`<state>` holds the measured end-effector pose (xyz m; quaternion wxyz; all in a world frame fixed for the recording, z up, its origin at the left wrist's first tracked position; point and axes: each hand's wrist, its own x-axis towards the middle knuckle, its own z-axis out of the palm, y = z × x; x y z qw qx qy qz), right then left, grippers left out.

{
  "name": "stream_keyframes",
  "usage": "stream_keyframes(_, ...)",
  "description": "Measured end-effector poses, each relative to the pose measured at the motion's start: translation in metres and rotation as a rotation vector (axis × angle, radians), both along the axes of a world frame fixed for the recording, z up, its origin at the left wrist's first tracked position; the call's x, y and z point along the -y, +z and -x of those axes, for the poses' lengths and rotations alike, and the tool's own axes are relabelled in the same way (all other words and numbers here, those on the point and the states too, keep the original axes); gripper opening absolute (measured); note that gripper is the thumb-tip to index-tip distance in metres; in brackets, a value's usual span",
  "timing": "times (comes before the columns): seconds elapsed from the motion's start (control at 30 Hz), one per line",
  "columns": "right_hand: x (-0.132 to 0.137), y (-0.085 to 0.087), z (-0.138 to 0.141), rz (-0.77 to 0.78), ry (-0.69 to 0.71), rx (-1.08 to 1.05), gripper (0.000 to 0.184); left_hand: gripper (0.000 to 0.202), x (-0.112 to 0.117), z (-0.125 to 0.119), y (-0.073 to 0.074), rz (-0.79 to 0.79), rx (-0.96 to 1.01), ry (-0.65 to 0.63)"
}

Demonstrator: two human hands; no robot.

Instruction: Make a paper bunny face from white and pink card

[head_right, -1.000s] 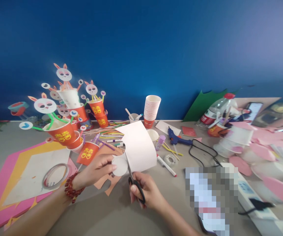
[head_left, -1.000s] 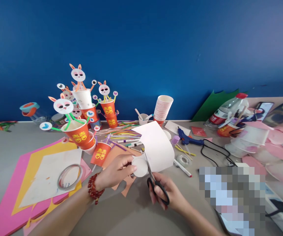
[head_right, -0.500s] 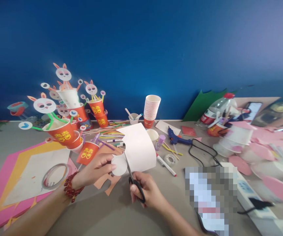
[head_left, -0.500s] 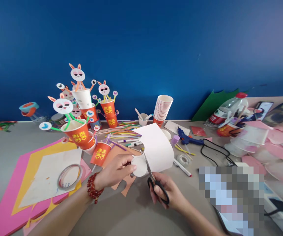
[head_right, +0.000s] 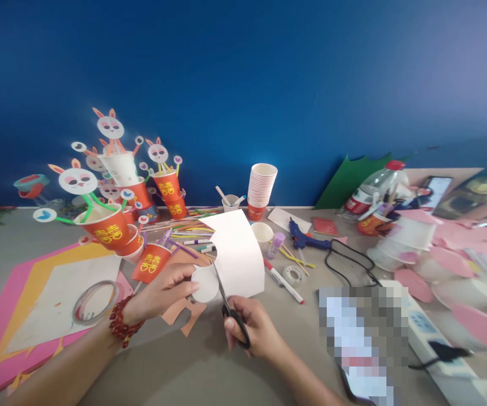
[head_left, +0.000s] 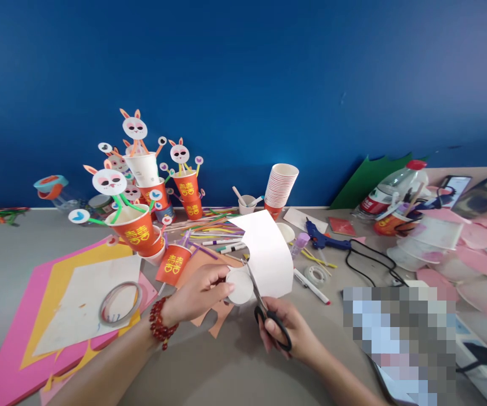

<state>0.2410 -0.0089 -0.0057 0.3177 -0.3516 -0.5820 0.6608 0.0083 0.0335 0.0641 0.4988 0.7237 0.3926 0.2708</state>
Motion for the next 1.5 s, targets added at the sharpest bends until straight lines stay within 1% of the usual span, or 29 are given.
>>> stream_keyframes(0.13,0.0,0.001,0.0,-0.028,-0.008,0.013,0.053,0.023,0.0,0.0,0.001,-0.004,0.015,-0.006)
stream_keyframes(0.3,0.0,0.0,0.0,-0.042,-0.012,0.008,0.053,0.021,-0.001,-0.001,0.005,-0.021,0.027,-0.026)
stream_keyframes(0.43,0.0,-0.001,0.0,-0.049,-0.018,0.017,0.054,0.02,0.0,-0.001,0.007,-0.027,0.029,-0.017)
stream_keyframes(0.57,-0.001,0.0,0.0,-0.053,-0.019,0.025,0.054,0.023,-0.001,-0.001,0.007,-0.042,0.014,-0.013)
stream_keyframes(0.73,-0.001,0.004,0.001,-0.076,-0.025,0.034,0.054,0.024,-0.001,-0.001,0.007,-0.021,0.01,-0.011)
stream_keyframes(1.0,-0.001,0.008,0.001,-0.089,-0.02,0.041,0.054,0.024,-0.001,0.002,0.003,-0.002,0.018,-0.014)
stream_keyframes(1.2,-0.002,0.011,0.002,-0.097,-0.026,0.057,0.056,0.024,-0.003,0.003,0.004,0.013,0.039,-0.017)
stream_keyframes(1.37,-0.001,0.01,0.002,-0.082,-0.026,0.053,0.055,0.025,-0.003,0.003,0.004,0.006,0.039,-0.019)
stream_keyframes(1.5,-0.002,0.008,0.001,-0.11,-0.028,0.059,0.056,0.024,-0.004,0.003,0.004,-0.009,0.022,-0.013)
